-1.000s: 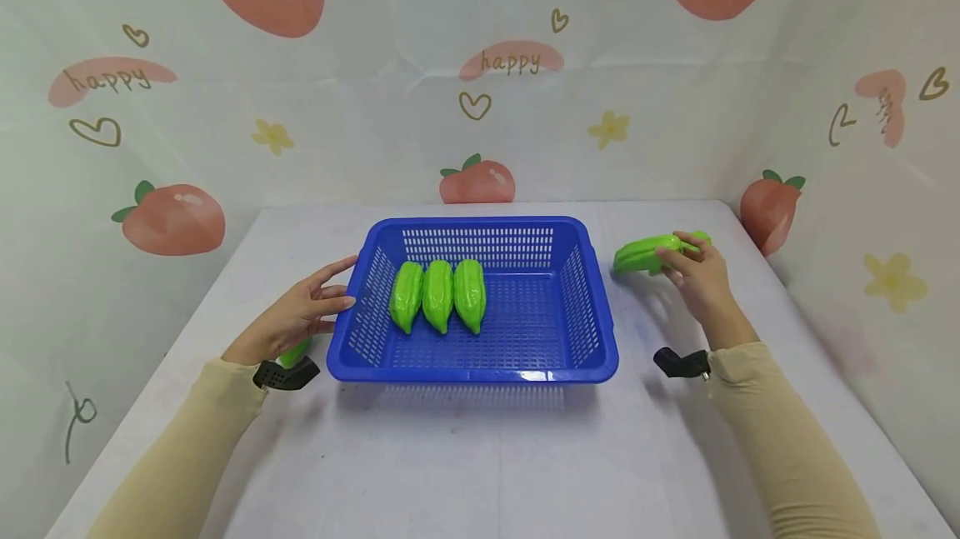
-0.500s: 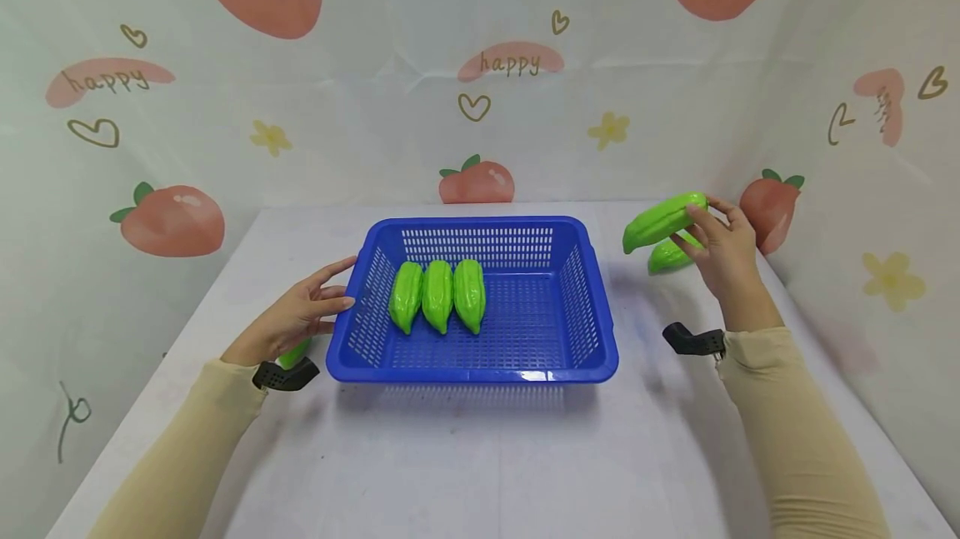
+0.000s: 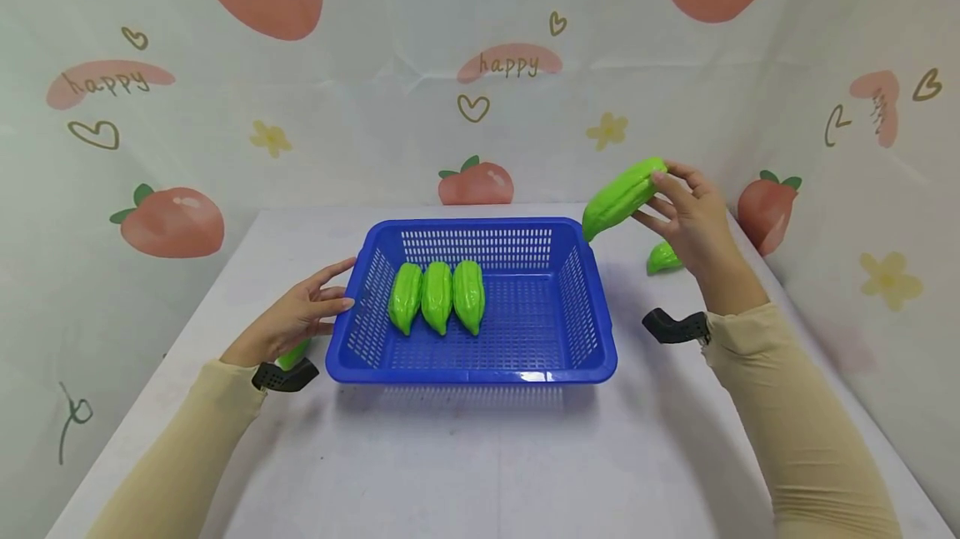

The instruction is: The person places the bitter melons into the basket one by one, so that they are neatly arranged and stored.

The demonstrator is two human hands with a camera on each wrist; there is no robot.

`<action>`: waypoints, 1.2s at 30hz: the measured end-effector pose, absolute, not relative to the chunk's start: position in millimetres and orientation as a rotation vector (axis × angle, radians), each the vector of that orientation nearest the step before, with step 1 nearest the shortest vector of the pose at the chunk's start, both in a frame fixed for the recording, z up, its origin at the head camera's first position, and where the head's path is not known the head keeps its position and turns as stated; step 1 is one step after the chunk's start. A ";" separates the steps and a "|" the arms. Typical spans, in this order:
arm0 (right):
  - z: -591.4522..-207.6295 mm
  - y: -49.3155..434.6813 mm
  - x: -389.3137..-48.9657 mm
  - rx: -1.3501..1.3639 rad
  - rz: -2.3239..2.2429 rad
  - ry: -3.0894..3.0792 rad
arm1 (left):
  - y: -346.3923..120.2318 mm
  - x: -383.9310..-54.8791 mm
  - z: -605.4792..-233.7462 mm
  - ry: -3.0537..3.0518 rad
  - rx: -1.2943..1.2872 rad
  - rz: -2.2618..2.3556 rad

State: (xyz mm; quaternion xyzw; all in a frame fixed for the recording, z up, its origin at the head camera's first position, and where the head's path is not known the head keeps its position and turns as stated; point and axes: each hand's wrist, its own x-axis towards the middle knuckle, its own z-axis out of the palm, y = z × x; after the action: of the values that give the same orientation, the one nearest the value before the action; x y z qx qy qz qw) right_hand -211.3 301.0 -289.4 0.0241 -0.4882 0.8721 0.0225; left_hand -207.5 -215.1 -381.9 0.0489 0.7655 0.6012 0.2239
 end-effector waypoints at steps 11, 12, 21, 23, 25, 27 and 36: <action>-285.4 258.0 -223.5 0.169 2.565 -1.870 | -214.6 -206.1 -380.3 2.108 0.148 1.674; -285.9 254.4 -225.3 0.176 2.549 -1.907 | -214.7 -206.4 -380.6 2.110 0.147 1.673; -295.6 229.9 -238.3 0.225 2.463 -2.267 | -213.1 -207.1 -382.2 2.116 0.127 1.679; -299.2 224.9 -241.6 0.215 2.410 -2.374 | -212.9 -207.2 -382.0 2.126 0.128 1.672; -302.9 219.2 -245.3 0.202 2.352 -2.469 | -213.1 -207.2 -381.8 2.136 0.137 1.660; -307.0 213.5 -249.2 0.184 2.288 -2.560 | -213.1 -207.1 -381.9 2.136 0.136 1.662; -329.2 189.2 -264.6 0.141 2.094 -2.843 | -213.6 -207.6 -382.3 2.136 0.130 1.662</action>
State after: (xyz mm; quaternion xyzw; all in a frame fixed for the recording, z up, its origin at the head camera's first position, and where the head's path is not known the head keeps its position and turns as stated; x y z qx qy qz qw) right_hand -264.6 189.2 -329.2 0.0392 -0.7891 0.5812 -0.1951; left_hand -207.6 -213.6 -382.3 0.0469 0.7700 0.5991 0.2144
